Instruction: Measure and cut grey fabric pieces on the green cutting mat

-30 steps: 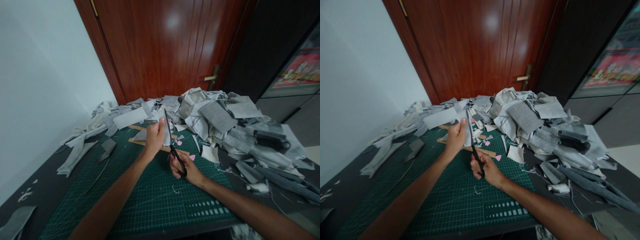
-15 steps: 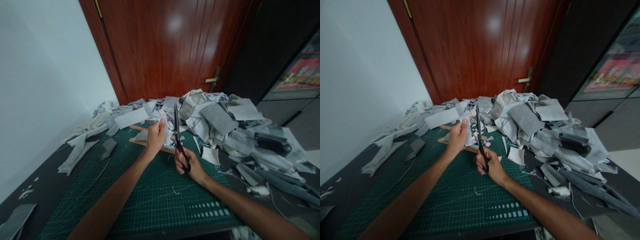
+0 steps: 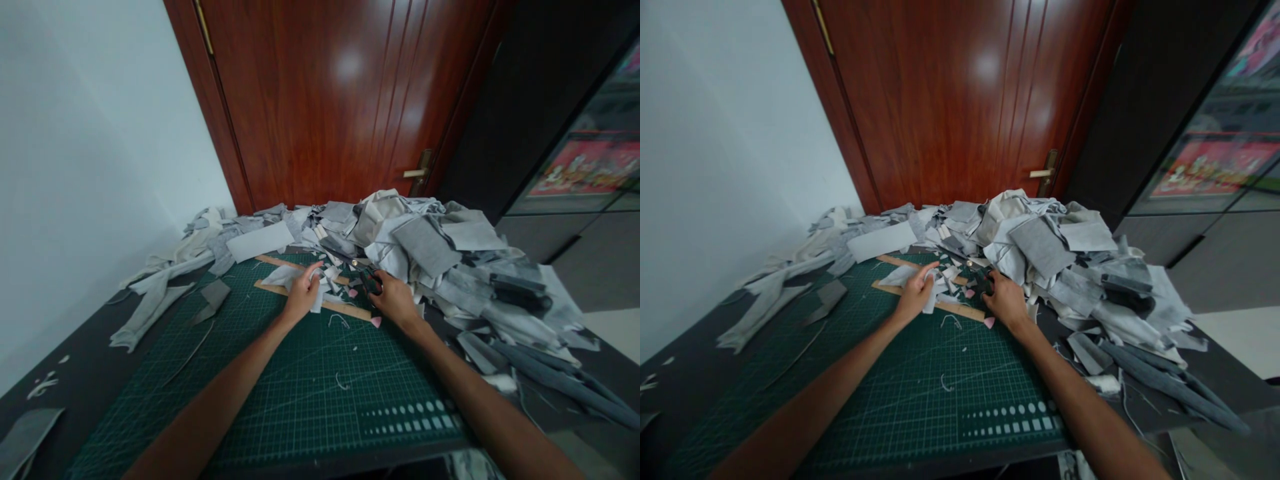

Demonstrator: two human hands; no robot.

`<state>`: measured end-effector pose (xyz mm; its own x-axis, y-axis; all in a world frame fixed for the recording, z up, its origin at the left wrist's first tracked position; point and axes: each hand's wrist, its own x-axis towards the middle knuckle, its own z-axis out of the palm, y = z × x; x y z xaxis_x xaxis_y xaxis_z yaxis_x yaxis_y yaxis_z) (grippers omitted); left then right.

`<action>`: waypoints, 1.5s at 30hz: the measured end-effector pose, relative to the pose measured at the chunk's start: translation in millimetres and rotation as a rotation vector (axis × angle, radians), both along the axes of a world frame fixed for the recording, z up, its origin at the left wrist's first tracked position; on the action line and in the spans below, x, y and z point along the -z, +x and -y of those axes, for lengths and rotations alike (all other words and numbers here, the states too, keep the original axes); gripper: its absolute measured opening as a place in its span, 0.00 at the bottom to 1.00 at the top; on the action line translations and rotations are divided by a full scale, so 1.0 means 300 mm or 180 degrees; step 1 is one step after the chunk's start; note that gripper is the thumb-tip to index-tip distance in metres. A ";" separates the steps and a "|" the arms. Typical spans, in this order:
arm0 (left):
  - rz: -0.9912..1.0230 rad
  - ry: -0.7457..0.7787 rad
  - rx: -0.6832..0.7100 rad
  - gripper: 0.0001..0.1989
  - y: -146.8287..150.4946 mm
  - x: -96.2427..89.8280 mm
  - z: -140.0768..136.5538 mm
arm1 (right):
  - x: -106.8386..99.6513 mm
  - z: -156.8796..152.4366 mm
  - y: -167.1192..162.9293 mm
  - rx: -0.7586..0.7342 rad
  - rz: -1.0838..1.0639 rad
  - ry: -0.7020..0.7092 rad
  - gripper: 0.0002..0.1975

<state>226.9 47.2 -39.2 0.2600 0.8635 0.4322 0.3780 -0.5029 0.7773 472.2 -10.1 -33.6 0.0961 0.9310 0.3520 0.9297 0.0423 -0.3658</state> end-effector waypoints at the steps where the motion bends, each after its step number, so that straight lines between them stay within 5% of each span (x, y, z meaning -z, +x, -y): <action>1: -0.0066 -0.0014 0.0045 0.22 -0.014 0.008 0.015 | 0.010 -0.008 0.008 0.0030 0.0095 -0.0136 0.18; 10: -0.1024 -0.0019 0.0157 0.27 -0.165 0.004 0.183 | 0.065 -0.047 0.068 -0.0292 0.0229 -0.0279 0.21; 17: -0.1176 0.0188 0.0572 0.41 -0.167 0.058 0.151 | 0.093 -0.059 0.080 -0.0466 0.0266 -0.0174 0.24; 26: -0.1400 0.0577 0.0772 0.30 -0.175 0.041 0.148 | 0.063 -0.083 0.147 -0.0936 0.0298 -0.0191 0.22; 45: -0.1957 0.1071 0.1022 0.27 -0.160 0.023 0.139 | 0.032 -0.073 0.189 -0.1184 0.0639 -0.0546 0.23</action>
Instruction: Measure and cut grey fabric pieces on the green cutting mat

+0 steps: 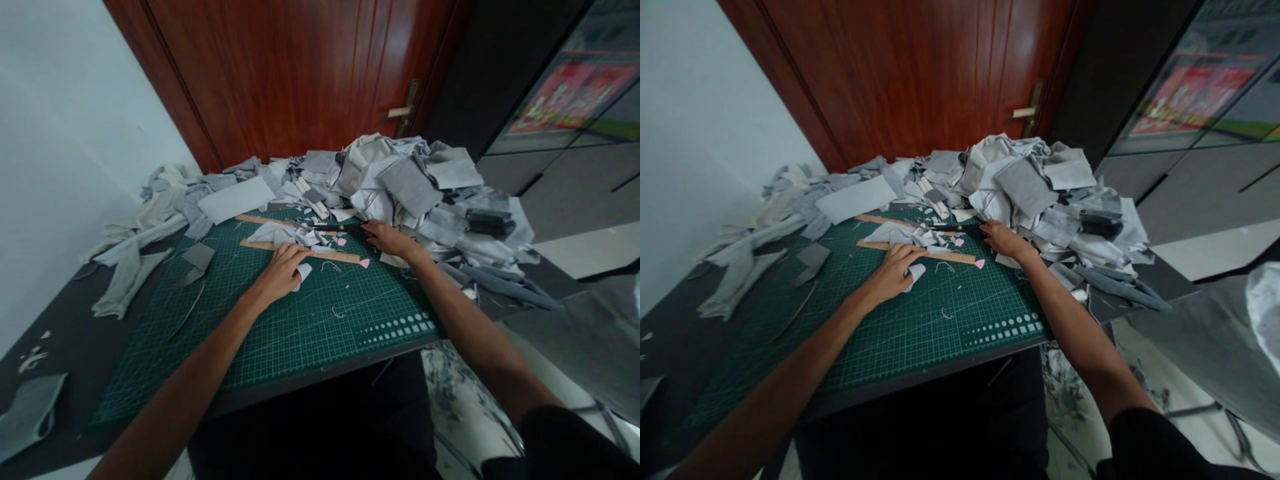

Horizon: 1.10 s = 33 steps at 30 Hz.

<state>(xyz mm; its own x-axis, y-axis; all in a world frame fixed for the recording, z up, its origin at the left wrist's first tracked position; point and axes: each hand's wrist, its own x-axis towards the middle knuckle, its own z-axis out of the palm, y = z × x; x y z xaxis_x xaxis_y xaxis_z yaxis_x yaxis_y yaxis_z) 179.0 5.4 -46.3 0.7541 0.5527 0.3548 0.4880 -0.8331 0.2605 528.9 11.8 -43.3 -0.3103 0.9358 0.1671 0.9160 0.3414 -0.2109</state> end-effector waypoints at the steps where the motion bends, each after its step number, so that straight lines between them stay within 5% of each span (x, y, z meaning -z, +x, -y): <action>1: -0.0002 -0.0005 0.0024 0.28 0.000 0.001 -0.001 | 0.001 0.000 -0.001 0.0013 0.0028 0.0019 0.23; 12: 0.0041 0.0004 -0.0022 0.29 -0.007 0.008 -0.004 | 0.045 -0.012 -0.006 0.0021 0.0126 0.0067 0.20; 25: -0.0011 -0.0032 -0.0041 0.28 -0.008 0.006 0.004 | 0.020 0.009 -0.044 0.0076 0.0007 0.0293 0.23; 33: 0.0052 -0.0141 -0.0026 0.28 -0.013 -0.018 0.011 | -0.060 0.092 -0.175 -0.1091 -0.0667 0.0467 0.13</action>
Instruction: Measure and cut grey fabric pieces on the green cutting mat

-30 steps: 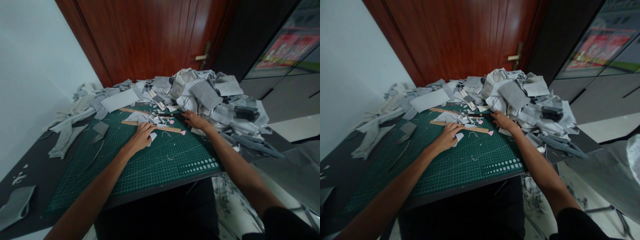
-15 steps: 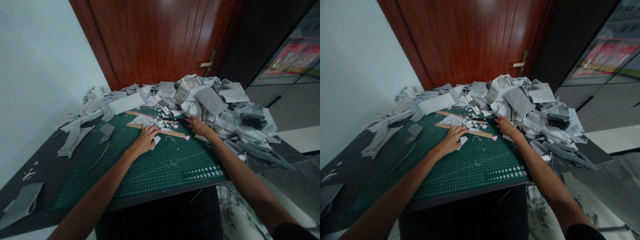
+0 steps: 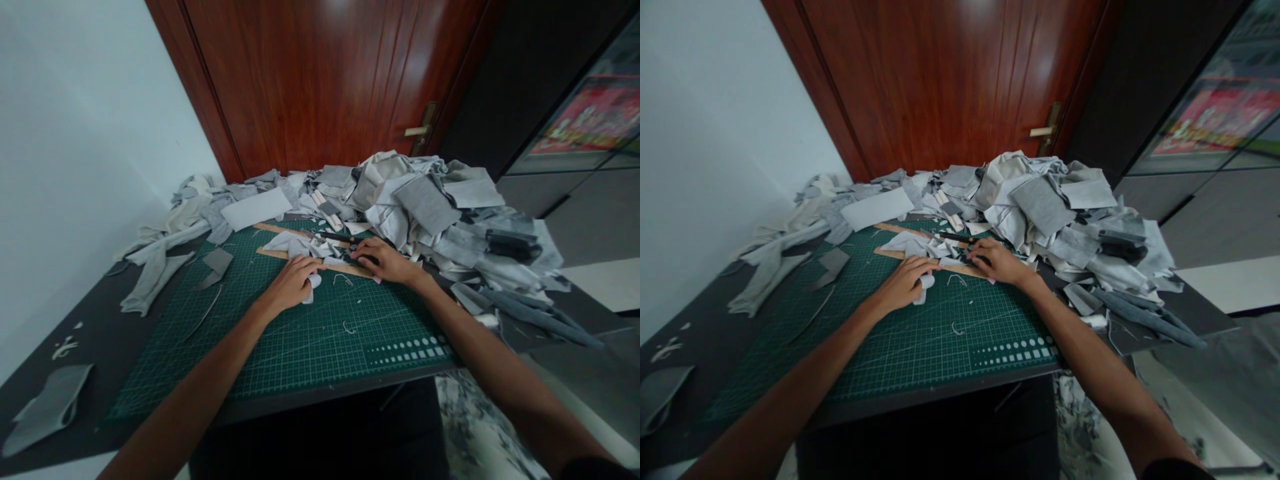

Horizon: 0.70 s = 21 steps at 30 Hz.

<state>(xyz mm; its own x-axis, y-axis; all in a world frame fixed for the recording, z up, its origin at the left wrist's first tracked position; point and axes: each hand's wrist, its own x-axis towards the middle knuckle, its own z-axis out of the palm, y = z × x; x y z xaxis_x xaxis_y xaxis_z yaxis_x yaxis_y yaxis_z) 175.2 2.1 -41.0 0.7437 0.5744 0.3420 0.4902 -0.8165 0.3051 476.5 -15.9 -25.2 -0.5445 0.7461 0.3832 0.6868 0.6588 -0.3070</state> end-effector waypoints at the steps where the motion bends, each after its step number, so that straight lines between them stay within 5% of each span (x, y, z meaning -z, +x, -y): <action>1: 0.0029 -0.0005 -0.0019 0.27 -0.001 -0.007 0.001 | -0.003 0.010 -0.018 -0.0163 0.0044 -0.0068 0.13; 5: 0.0222 0.0131 -0.0151 0.26 -0.009 -0.031 -0.006 | 0.015 0.029 -0.067 -0.0338 0.0213 -0.0264 0.19; 10: 0.0475 0.0298 -0.0460 0.24 -0.047 -0.037 -0.044 | 0.048 0.013 -0.067 0.0075 0.0322 -0.0270 0.16; 15: 0.0392 0.0378 -0.0890 0.22 -0.085 0.004 -0.094 | 0.050 0.004 -0.040 0.0518 0.0563 -0.0177 0.14; 21: 0.0156 0.0251 -0.1177 0.25 -0.098 0.053 -0.119 | 0.058 0.000 -0.038 0.0468 0.0427 -0.0250 0.06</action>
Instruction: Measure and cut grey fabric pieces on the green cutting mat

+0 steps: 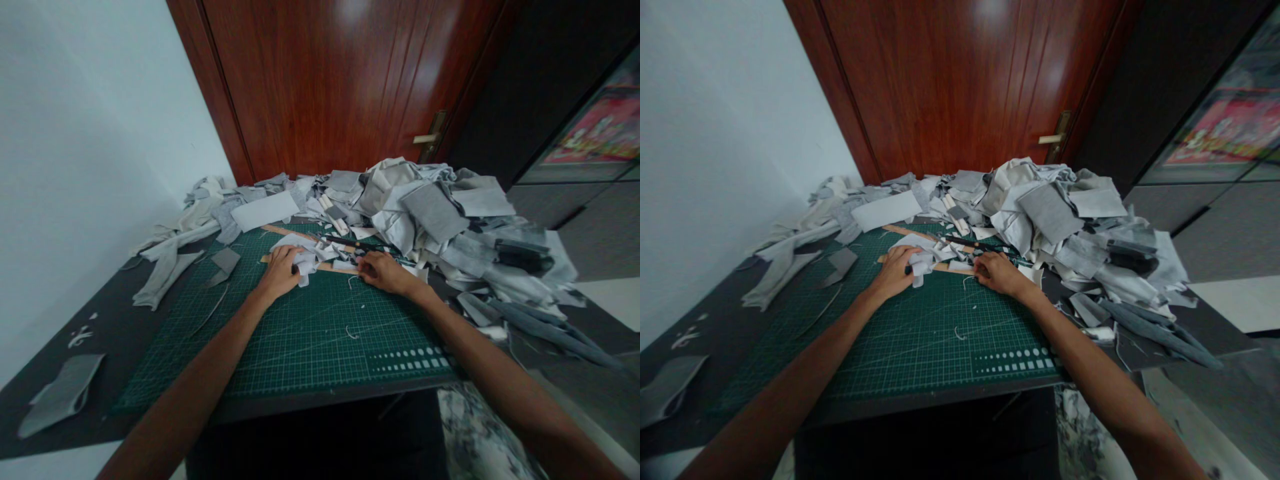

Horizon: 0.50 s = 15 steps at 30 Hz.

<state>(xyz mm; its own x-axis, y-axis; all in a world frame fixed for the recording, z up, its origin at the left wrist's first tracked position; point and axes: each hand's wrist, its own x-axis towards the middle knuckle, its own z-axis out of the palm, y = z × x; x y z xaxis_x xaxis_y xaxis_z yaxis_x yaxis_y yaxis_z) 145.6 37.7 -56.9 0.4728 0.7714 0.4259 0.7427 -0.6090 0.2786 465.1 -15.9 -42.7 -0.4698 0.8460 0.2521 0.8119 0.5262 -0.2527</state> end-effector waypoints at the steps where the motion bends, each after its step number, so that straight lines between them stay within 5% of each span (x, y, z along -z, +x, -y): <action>1: -0.0028 -0.0017 -0.0005 0.25 0.000 0.002 0.000 | 0.003 0.000 -0.002 -0.0032 -0.0023 -0.0009 0.05; 9: -0.0067 -0.0053 -0.0017 0.17 -0.017 0.000 -0.012 | 0.020 -0.007 -0.012 -0.0147 -0.0420 0.0195 0.07; 15: -0.0077 -0.0170 -0.0417 0.17 -0.062 0.020 -0.072 | 0.036 -0.046 0.055 0.0568 -0.0431 0.0657 0.11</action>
<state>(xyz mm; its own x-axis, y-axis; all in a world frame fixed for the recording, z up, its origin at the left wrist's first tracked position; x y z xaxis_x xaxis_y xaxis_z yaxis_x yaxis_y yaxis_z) 126.9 59.2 -63.0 0.3761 0.8484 0.3725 0.8217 -0.4912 0.2891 481.4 -2.0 -53.6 -0.2687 0.8364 0.4777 0.8623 0.4299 -0.2676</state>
